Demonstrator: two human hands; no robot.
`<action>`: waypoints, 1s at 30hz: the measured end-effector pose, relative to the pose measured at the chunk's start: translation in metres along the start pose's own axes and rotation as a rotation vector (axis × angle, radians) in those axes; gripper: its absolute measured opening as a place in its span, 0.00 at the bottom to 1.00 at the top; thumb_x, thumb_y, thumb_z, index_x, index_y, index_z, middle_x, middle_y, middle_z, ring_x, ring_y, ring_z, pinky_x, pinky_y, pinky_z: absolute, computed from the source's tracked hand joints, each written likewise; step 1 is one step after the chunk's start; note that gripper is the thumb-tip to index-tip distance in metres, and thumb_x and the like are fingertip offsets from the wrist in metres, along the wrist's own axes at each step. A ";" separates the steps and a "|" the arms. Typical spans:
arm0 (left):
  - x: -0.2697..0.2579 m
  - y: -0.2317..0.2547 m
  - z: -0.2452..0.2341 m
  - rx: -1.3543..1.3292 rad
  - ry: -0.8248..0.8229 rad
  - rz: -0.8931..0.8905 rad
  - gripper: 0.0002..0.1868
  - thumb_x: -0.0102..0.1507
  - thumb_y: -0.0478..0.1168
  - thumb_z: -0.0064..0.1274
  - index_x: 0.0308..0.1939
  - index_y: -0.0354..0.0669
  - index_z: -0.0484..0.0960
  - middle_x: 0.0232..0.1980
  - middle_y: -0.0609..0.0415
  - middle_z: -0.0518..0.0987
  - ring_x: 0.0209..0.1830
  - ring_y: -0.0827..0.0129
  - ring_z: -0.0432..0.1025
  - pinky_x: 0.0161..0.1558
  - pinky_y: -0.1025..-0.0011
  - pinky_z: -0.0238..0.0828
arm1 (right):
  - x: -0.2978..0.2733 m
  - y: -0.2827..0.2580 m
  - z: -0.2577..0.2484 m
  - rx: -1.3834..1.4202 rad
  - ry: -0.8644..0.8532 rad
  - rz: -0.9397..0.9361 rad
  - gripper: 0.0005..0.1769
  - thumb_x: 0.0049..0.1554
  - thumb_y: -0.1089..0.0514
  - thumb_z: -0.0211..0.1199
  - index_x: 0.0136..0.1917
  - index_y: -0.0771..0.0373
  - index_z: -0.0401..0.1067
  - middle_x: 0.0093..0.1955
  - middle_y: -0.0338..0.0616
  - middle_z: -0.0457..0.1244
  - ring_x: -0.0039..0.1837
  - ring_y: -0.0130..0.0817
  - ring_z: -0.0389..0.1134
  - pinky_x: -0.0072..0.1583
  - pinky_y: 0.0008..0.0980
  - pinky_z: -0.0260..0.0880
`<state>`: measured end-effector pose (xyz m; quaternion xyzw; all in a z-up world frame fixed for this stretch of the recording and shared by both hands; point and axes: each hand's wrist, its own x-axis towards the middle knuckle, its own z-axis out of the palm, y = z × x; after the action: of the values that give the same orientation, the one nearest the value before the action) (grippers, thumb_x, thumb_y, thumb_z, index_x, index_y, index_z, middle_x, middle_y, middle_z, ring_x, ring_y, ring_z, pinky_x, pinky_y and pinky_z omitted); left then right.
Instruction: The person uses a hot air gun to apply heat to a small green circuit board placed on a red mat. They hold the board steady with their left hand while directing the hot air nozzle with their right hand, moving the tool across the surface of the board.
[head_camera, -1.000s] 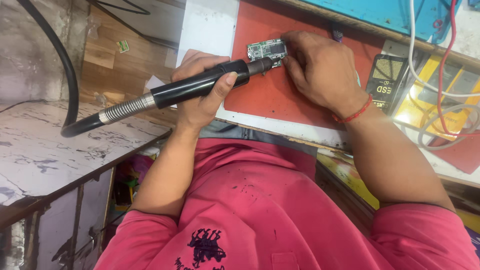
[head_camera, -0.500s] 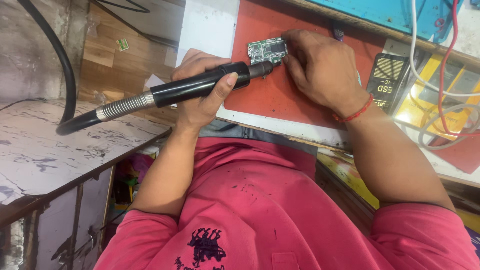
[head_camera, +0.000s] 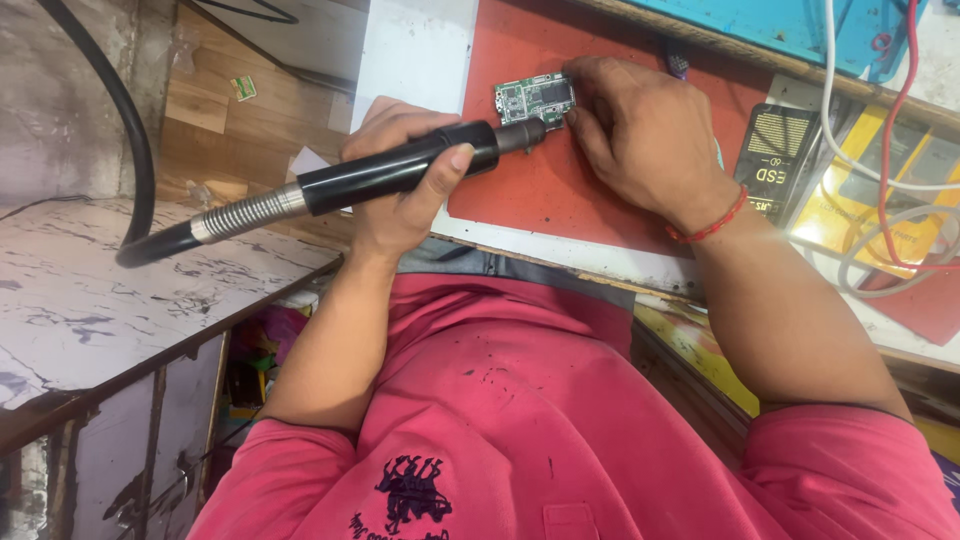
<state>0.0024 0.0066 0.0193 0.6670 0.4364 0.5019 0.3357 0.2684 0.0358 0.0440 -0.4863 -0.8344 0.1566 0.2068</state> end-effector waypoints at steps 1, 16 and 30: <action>0.000 -0.001 0.001 0.010 0.014 0.006 0.15 0.66 0.47 0.62 0.44 0.37 0.85 0.43 0.51 0.84 0.47 0.63 0.74 0.51 0.69 0.70 | 0.000 0.000 0.000 0.003 0.004 -0.003 0.18 0.61 0.61 0.67 0.64 0.62 0.72 0.51 0.47 0.69 0.52 0.49 0.72 0.51 0.44 0.70; -0.003 -0.005 0.002 0.028 0.020 0.039 0.19 0.68 0.52 0.61 0.45 0.38 0.85 0.42 0.52 0.83 0.43 0.65 0.75 0.51 0.68 0.70 | -0.001 0.001 0.000 0.015 0.004 -0.007 0.19 0.61 0.61 0.67 0.65 0.62 0.71 0.53 0.48 0.70 0.52 0.50 0.71 0.51 0.44 0.70; -0.006 -0.008 0.004 0.066 0.159 -0.027 0.19 0.69 0.51 0.62 0.48 0.37 0.85 0.48 0.48 0.83 0.50 0.61 0.74 0.57 0.67 0.71 | -0.001 0.002 0.001 0.021 0.010 -0.015 0.19 0.62 0.61 0.67 0.66 0.61 0.71 0.53 0.47 0.69 0.53 0.48 0.72 0.52 0.44 0.71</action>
<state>0.0041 0.0044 0.0092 0.6300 0.4869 0.5340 0.2844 0.2699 0.0353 0.0420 -0.4784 -0.8354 0.1614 0.2173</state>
